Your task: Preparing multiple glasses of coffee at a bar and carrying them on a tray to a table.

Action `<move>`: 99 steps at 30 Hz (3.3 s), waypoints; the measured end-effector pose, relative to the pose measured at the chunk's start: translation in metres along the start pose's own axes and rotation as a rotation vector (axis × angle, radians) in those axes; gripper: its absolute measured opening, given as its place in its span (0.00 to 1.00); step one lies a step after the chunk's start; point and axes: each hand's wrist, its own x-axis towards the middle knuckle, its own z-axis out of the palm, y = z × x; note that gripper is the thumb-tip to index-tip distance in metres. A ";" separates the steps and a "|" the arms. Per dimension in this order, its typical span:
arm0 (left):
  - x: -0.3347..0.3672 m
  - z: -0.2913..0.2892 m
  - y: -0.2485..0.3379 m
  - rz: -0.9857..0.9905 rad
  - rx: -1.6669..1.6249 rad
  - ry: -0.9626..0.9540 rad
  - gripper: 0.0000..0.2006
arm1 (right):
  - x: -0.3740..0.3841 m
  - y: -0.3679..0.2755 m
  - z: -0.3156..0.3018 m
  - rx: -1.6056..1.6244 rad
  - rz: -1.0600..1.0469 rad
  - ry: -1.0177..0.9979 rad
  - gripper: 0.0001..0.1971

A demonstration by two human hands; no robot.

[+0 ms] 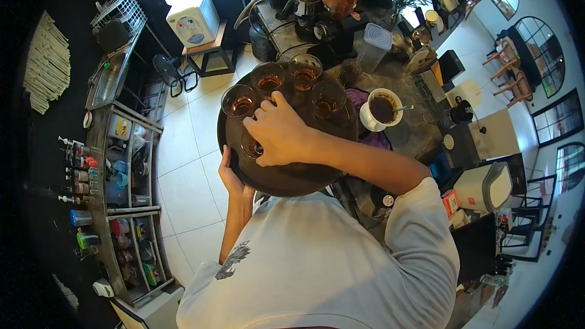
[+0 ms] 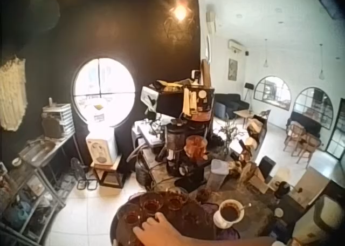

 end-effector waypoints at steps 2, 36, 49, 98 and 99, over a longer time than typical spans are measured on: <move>0.000 0.001 0.009 -0.035 0.010 0.015 0.23 | 0.003 -0.007 0.006 -0.024 0.017 0.023 0.34; -0.033 -0.096 0.065 -0.870 0.530 -0.455 0.22 | -0.190 -0.323 0.222 1.201 1.276 2.005 0.26; -0.286 -0.164 -0.075 -1.361 0.649 -0.810 0.25 | -0.337 -0.611 0.241 0.531 1.386 2.574 0.25; -1.238 -0.295 -0.730 -1.683 0.492 -0.796 0.28 | -1.380 -1.025 0.225 0.204 1.420 2.774 0.25; -1.244 -0.297 -0.749 -1.695 0.501 -0.801 0.28 | -1.403 -1.020 0.220 0.254 1.390 2.776 0.25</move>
